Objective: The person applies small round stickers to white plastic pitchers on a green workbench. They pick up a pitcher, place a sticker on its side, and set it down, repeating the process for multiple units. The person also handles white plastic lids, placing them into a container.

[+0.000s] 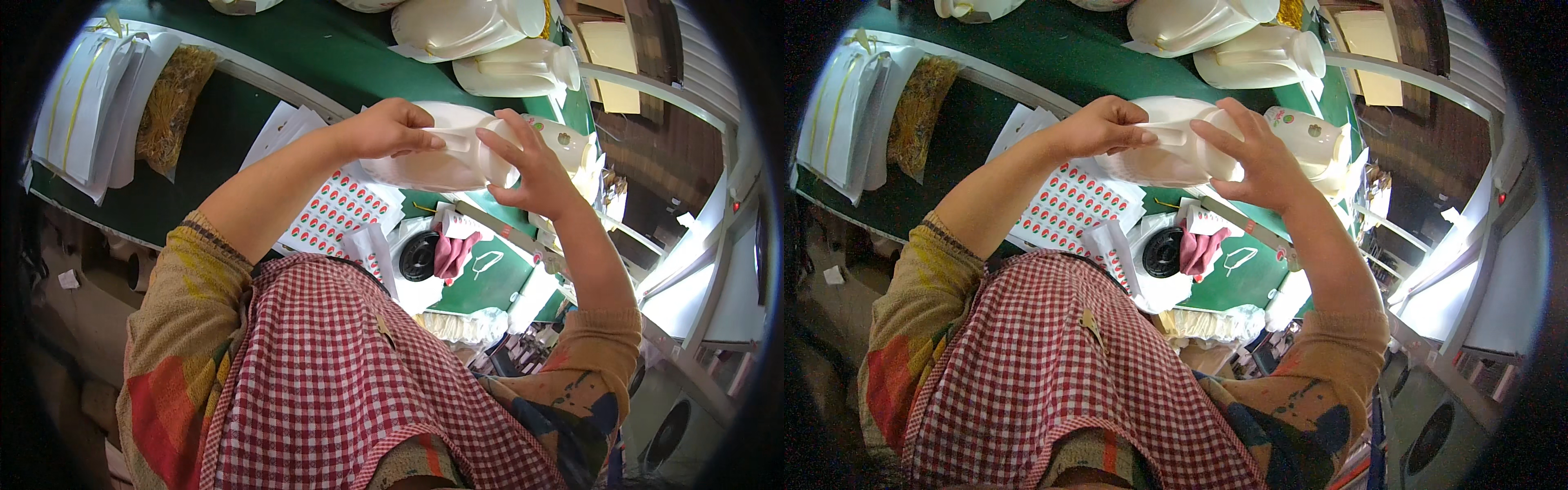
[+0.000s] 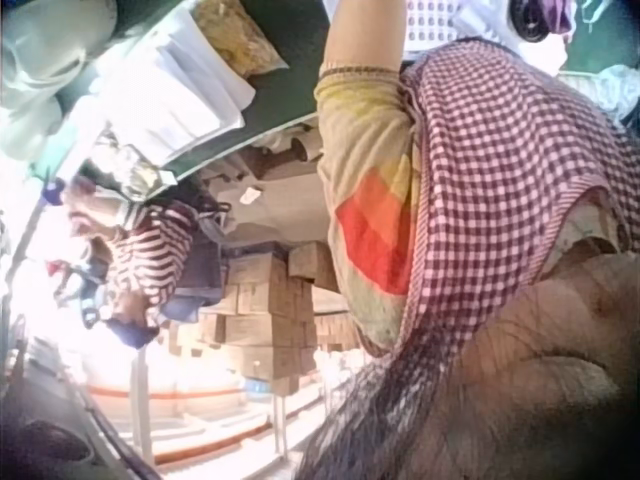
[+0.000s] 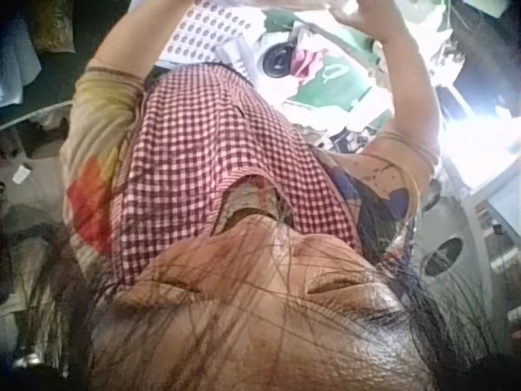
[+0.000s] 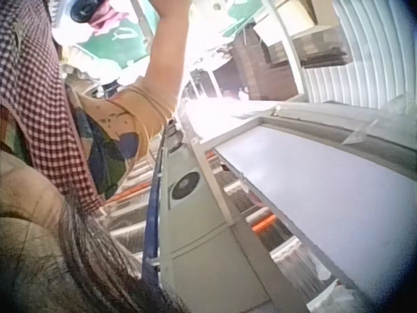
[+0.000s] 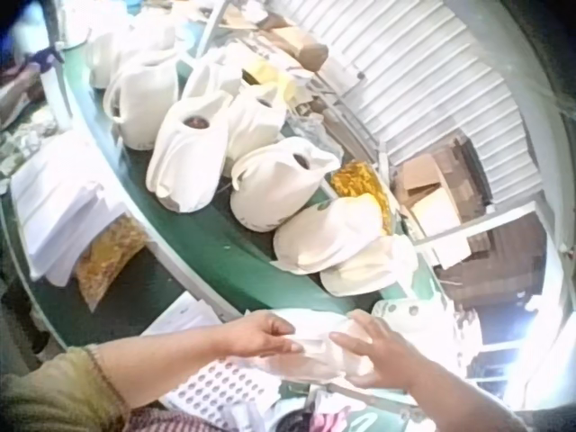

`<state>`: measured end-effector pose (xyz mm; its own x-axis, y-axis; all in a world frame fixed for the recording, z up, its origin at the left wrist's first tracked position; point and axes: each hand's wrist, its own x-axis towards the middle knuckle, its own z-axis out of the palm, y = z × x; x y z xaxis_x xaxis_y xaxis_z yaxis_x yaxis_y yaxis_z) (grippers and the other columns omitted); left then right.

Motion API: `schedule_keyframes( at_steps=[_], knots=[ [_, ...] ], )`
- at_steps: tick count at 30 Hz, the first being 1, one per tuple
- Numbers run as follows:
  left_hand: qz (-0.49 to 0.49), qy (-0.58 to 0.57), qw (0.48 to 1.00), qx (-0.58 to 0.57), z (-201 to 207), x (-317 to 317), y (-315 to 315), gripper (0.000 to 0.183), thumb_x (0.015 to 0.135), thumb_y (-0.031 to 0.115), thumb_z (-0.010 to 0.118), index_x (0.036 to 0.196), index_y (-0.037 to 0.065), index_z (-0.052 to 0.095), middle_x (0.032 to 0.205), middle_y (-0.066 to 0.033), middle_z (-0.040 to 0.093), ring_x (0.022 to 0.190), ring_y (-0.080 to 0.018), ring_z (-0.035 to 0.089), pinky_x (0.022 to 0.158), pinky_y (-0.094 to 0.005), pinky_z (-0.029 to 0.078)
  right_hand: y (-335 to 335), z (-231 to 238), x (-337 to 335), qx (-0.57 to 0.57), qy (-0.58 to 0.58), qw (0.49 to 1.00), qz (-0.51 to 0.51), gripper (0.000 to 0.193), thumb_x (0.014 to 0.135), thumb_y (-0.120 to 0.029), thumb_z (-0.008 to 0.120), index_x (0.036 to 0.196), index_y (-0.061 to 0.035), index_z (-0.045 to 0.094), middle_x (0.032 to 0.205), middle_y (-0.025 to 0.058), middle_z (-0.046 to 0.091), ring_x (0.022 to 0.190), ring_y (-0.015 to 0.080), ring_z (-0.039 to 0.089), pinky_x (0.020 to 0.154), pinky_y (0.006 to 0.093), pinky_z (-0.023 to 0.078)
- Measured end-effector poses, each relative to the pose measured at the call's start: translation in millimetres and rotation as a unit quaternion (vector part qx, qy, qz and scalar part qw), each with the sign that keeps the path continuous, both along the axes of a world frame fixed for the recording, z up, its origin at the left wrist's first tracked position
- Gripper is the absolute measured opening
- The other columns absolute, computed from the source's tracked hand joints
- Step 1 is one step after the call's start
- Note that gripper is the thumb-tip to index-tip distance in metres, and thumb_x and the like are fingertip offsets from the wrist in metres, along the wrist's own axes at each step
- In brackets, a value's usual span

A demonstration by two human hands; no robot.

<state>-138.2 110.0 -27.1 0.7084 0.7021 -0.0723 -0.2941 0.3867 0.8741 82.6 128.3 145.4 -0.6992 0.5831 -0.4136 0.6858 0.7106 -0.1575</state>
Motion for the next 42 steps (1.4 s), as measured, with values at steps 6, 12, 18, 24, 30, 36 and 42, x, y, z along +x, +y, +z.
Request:
schedule_keyframes(
  at_steps=[6,12,18,24,30,36,42],
  knots=[
    [0.014,0.013,1.000,-0.006,-2,-2,1,0.027,0.088,0.028,0.069,0.079,0.003,0.066,0.058,0.0044,0.048,0.049,-0.0056,0.038,0.045,-0.0243,0.027,-6,-1,-28,0.013,-0.095,0.955,-0.280,0.085,0.070,-0.032,0.077,0.143,-0.0114,0.039,0.133,0.0183,0.047,0.119,0.0360,0.050,0.099,0.0474,0.043],
    [0.018,0.004,1.000,-0.007,-7,2,3,0.028,0.087,0.030,0.071,0.080,0.003,0.066,0.057,0.0039,0.048,0.047,-0.0056,0.038,0.043,-0.0242,0.025,-7,12,-15,0.018,-0.084,0.979,-0.185,0.084,0.074,-0.049,0.071,0.142,-0.0110,0.040,0.135,0.0177,0.049,0.118,0.0330,0.052,0.098,0.0424,0.044],
    [0.024,0.019,0.999,-0.014,4,0,6,0.030,0.087,0.027,0.070,0.070,0.003,0.064,0.055,0.0027,0.047,0.049,-0.0070,0.039,0.047,-0.0266,0.029,-10,-1,-2,0.123,0.034,0.988,-0.088,0.071,0.071,-0.054,0.071,0.125,-0.0094,0.056,0.107,0.0142,0.065,0.099,0.0338,0.062,0.086,0.0436,0.048],
    [0.015,-0.002,1.000,-0.014,-12,5,7,0.030,0.085,0.031,0.073,0.080,0.002,0.066,0.055,0.0036,0.047,0.045,-0.0053,0.038,0.042,-0.0238,0.024,4,11,-12,0.076,-0.138,0.977,-0.145,0.072,0.069,-0.036,0.075,0.131,-0.0096,0.051,0.120,0.0162,0.058,0.110,0.0329,0.057,0.092,0.0424,0.046],
    [0.004,0.008,1.000,-0.021,-7,2,7,0.028,0.085,0.030,0.073,0.076,0.004,0.065,0.054,0.0051,0.044,0.046,-0.0047,0.037,0.042,-0.0239,0.024,11,10,-26,-0.031,-0.219,0.933,-0.285,0.079,0.070,-0.035,0.075,0.138,-0.0118,0.044,0.130,0.0172,0.052,0.109,0.0346,0.056,0.091,0.0447,0.047],
    [0.023,0.007,1.000,0.008,-6,2,5,0.030,0.087,0.029,0.070,0.070,0.006,0.061,0.056,0.0055,0.045,0.048,-0.0055,0.038,0.044,-0.0242,0.026,-6,-6,1,0.051,0.001,0.997,-0.057,0.077,0.072,-0.035,0.070,0.139,-0.0117,0.041,0.139,0.0177,0.041,0.117,0.0388,0.049,0.098,0.0469,0.042],
    [0.005,-0.012,1.000,-0.017,-8,2,10,0.030,0.086,0.029,0.070,0.069,0.005,0.063,0.054,0.0036,0.048,0.048,-0.0062,0.041,0.045,-0.0258,0.030,-11,-22,14,0.129,0.026,0.989,-0.072,0.086,0.069,-0.042,0.074,0.143,-0.0149,0.037,0.138,0.0186,0.041,0.120,0.0410,0.046,0.101,0.0503,0.038]
  ],
)
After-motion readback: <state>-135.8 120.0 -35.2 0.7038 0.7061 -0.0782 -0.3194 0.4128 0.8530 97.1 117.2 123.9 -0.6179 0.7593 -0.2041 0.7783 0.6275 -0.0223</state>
